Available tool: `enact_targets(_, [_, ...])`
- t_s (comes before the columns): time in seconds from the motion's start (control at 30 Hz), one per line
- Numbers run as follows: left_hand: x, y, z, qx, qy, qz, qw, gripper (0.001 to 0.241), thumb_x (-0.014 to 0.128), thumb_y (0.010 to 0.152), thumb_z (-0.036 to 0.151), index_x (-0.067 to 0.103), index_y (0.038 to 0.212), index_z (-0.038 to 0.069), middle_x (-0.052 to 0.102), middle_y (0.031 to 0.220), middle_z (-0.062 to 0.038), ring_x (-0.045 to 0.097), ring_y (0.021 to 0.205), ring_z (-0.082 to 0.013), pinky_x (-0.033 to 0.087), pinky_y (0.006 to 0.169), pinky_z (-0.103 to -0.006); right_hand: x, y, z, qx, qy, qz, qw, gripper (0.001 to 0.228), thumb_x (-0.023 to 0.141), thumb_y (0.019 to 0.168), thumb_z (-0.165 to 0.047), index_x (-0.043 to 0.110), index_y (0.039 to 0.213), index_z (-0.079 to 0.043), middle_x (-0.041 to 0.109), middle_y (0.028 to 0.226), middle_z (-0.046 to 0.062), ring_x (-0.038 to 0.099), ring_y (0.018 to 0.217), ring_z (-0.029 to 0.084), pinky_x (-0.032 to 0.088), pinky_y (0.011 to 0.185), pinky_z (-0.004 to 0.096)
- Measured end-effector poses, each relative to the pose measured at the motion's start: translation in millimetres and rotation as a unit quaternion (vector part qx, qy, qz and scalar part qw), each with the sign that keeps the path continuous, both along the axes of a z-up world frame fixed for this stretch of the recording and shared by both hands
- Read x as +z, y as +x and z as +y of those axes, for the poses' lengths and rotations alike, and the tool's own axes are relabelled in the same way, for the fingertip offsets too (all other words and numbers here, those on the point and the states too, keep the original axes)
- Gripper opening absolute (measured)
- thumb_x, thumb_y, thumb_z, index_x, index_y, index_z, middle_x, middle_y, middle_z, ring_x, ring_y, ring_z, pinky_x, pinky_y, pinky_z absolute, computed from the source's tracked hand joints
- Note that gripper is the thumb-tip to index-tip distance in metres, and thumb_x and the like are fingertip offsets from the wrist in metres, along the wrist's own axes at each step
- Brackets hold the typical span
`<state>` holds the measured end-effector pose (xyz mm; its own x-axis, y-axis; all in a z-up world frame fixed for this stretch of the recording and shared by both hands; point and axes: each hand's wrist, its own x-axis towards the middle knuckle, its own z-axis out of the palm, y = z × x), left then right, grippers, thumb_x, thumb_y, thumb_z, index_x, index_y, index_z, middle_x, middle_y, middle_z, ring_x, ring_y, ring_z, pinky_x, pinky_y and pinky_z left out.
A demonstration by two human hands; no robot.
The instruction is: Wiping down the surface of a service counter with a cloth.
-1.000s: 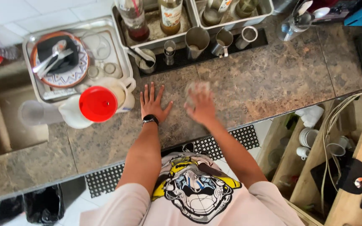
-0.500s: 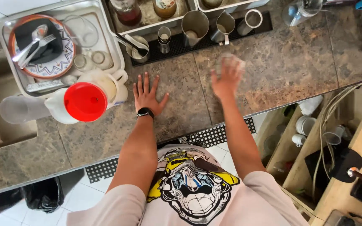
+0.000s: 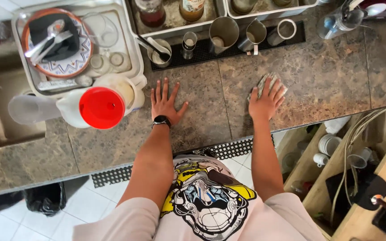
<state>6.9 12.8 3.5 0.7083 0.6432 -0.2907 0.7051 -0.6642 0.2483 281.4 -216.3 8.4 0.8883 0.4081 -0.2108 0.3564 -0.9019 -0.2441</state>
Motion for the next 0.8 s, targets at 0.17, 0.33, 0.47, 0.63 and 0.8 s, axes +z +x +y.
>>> enact_targets(0.17, [-4.5, -2.0, -3.0, -0.006, 0.015, -0.008, 1.0, 0.083, 0.038, 0.095, 0.074, 0.015, 0.165, 0.038, 0.005, 0.174, -0.007, 0.0, 0.16, -0.0363, 0.004, 0.129, -0.0565, -19.9, -32.7, 64.4, 0.045, 0.019, -0.078, 0.996, 0.072, 0.059, 0.098, -0.051, 0.048, 0.153, -0.005, 0.043, 0.156, 0.028, 0.03, 0.15, 0.044, 0.009, 0.122, 0.06])
enact_targets(0.33, [-3.1, 1.0, 2.1, -0.009, 0.044, -0.019, 0.999, 0.082, 0.039, 0.094, 0.073, 0.019, 0.165, 0.037, 0.007, 0.175, -0.007, 0.002, 0.16, -0.0361, 0.004, 0.129, -0.0563, -19.4, -102.3, 85.6, 0.341, 0.16, -0.212, 0.902, 0.06, 0.041, 0.105, -0.048, 0.041, 0.158, -0.02, 0.033, 0.163, 0.018, 0.032, 0.147, 0.047, 0.029, 0.114, 0.067])
enact_targets(0.47, [-7.2, -4.6, -0.3, -0.004, 0.01, -0.016, 1.0, 0.082, 0.037, 0.095, 0.075, 0.016, 0.165, 0.038, 0.001, 0.175, -0.007, -0.001, 0.16, -0.0362, 0.004, 0.13, -0.0559, -14.9, -79.6, 41.2, 0.344, 0.145, -0.195, 0.907, 0.061, 0.06, 0.095, -0.042, 0.051, 0.152, -0.022, 0.05, 0.151, 0.015, 0.04, 0.144, 0.042, 0.027, 0.115, 0.063])
enact_targets(0.63, [-6.7, -6.4, 0.3, 0.003, 0.018, -0.047, 0.999, 0.083, 0.044, 0.096, 0.073, 0.013, 0.166, 0.04, 0.0, 0.174, -0.005, 0.0, 0.16, -0.0357, 0.008, 0.13, -0.0558, -25.0, 9.3, 13.3, 0.137, -0.043, -0.204, 0.968, 0.075, 0.059, 0.095, -0.047, 0.039, 0.162, -0.021, 0.032, 0.164, 0.023, 0.026, 0.15, 0.046, 0.021, 0.114, 0.073])
enact_targets(0.8, [-8.4, -5.7, -0.5, -0.001, 0.021, -0.067, 0.998, 0.084, 0.045, 0.094, 0.072, 0.017, 0.165, 0.038, 0.007, 0.174, -0.008, 0.004, 0.159, -0.0367, 0.009, 0.129, -0.057, -25.9, 7.8, 38.7, 0.066, 0.009, -0.16, 0.985, 0.073, 0.05, 0.106, -0.06, 0.031, 0.164, -0.02, 0.021, 0.167, 0.021, 0.016, 0.152, 0.047, 0.015, 0.117, 0.073])
